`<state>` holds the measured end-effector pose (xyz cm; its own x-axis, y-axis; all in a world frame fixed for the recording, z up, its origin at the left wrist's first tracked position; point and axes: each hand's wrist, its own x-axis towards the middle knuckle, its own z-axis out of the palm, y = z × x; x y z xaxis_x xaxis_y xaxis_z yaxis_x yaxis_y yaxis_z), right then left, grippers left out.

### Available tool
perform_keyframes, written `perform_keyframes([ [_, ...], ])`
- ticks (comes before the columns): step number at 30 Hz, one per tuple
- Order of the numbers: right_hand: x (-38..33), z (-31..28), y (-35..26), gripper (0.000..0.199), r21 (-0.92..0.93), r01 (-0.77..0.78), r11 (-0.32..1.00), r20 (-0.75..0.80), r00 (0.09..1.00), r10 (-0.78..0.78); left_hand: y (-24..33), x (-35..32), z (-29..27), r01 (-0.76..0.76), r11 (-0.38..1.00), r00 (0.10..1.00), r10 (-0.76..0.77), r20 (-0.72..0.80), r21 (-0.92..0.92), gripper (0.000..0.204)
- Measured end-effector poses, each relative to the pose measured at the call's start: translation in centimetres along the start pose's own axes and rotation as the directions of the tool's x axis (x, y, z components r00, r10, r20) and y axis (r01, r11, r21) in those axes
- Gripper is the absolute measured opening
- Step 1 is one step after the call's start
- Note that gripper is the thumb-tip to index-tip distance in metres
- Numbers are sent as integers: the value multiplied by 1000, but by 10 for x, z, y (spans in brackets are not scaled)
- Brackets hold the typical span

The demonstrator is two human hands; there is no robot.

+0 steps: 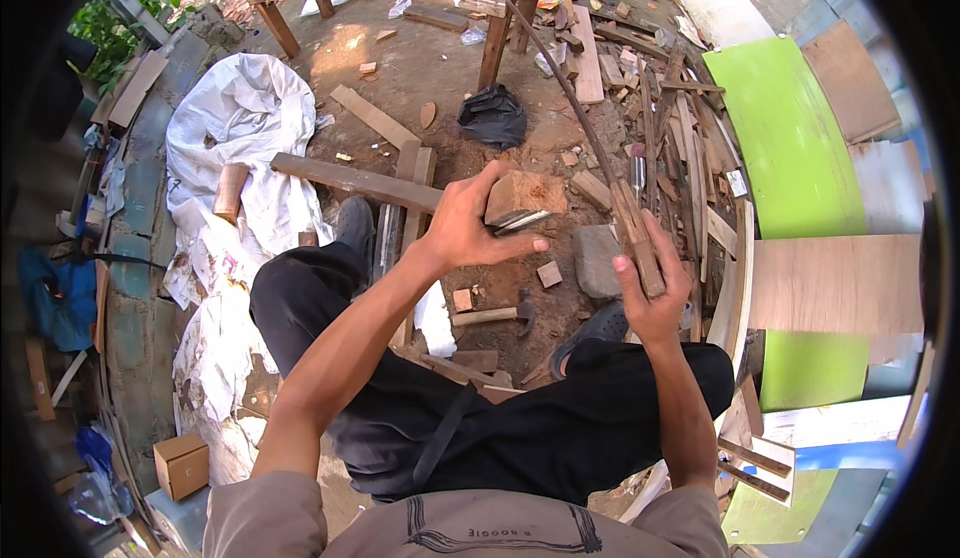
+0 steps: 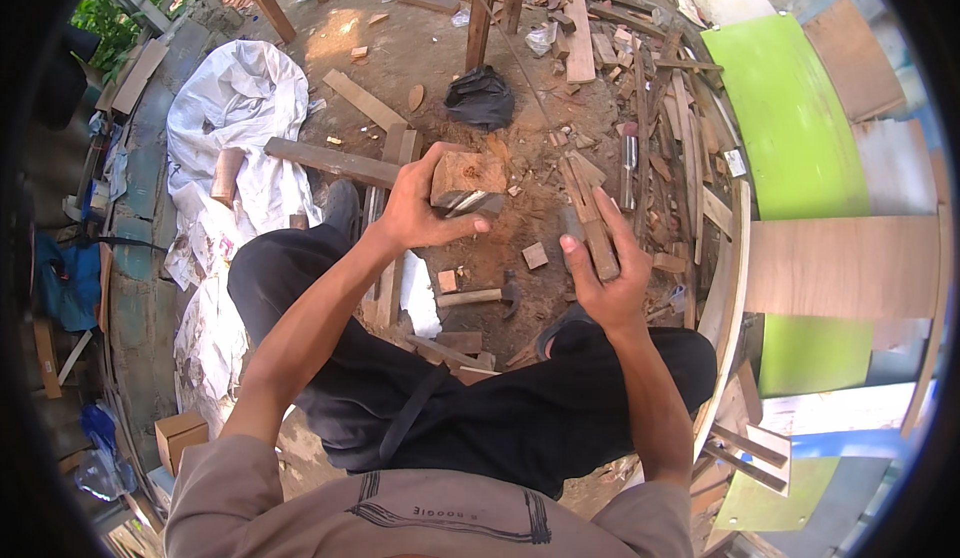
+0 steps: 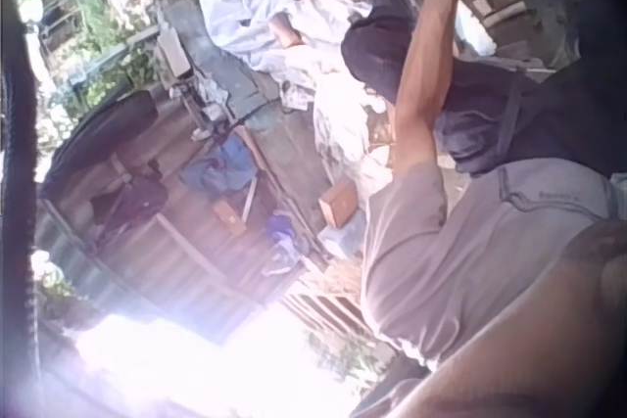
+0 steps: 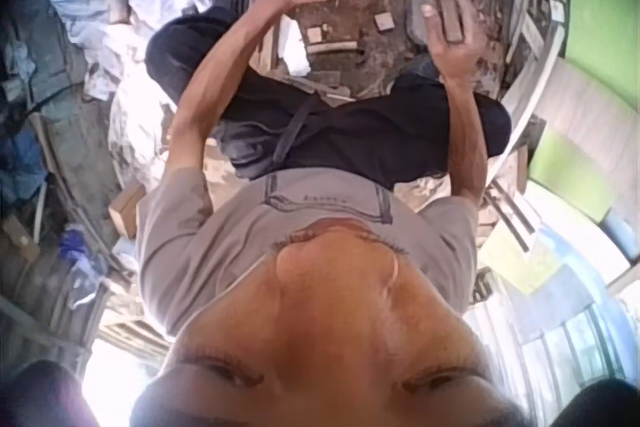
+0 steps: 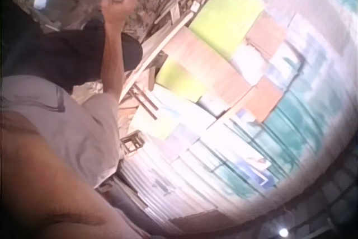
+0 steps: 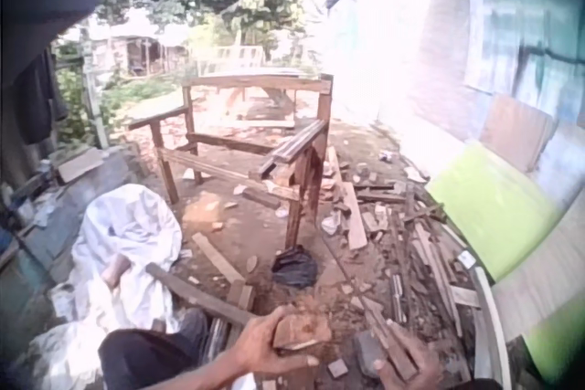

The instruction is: The person sits cross-legged on the ground and uses a metal file to sharpen a long metal bar. They hold the bar with one hand and file it with the other, occasionally repositioning the bar to work on different sections.

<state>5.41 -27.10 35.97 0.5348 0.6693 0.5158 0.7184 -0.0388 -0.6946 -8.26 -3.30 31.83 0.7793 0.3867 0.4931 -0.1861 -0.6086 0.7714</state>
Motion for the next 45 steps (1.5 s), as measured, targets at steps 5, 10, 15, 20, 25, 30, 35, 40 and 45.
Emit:
perform_keyframes([
  [5,1,-2,0,52,-56,171,984,4,985,-171,2,4,9,233,944,972,-225,63,-234,59],
  [10,-2,-10,-9,54,-68,295,953,131,950,-284,-21,8,1,476,811,877,-464,122,-341,48],
  [15,-5,-11,-14,58,-57,374,926,193,914,-358,-40,14,-2,586,638,781,-609,139,-499,42],
  [20,-13,-11,-16,59,-70,403,912,257,891,-374,-57,13,-11,622,710,756,-655,18,-330,34],
  [25,-23,-15,-19,59,-93,412,907,313,877,-366,-53,26,-23,570,809,811,-582,-61,-143,45],
  [30,-28,-26,-26,58,-105,392,914,343,877,-337,-61,32,-33,570,821,820,-570,-53,-6,61],
  [35,-36,-33,-41,64,-111,361,926,340,889,-306,-56,30,-37,514,858,857,-512,-66,21,60],
  [40,-35,-17,-57,66,-130,358,925,354,888,-294,-77,11,-25,298,950,955,-297,-24,92,50],
  [45,-16,13,-55,63,-133,357,924,312,900,-303,-52,9,-7,358,922,932,-362,-3,145,47],
])
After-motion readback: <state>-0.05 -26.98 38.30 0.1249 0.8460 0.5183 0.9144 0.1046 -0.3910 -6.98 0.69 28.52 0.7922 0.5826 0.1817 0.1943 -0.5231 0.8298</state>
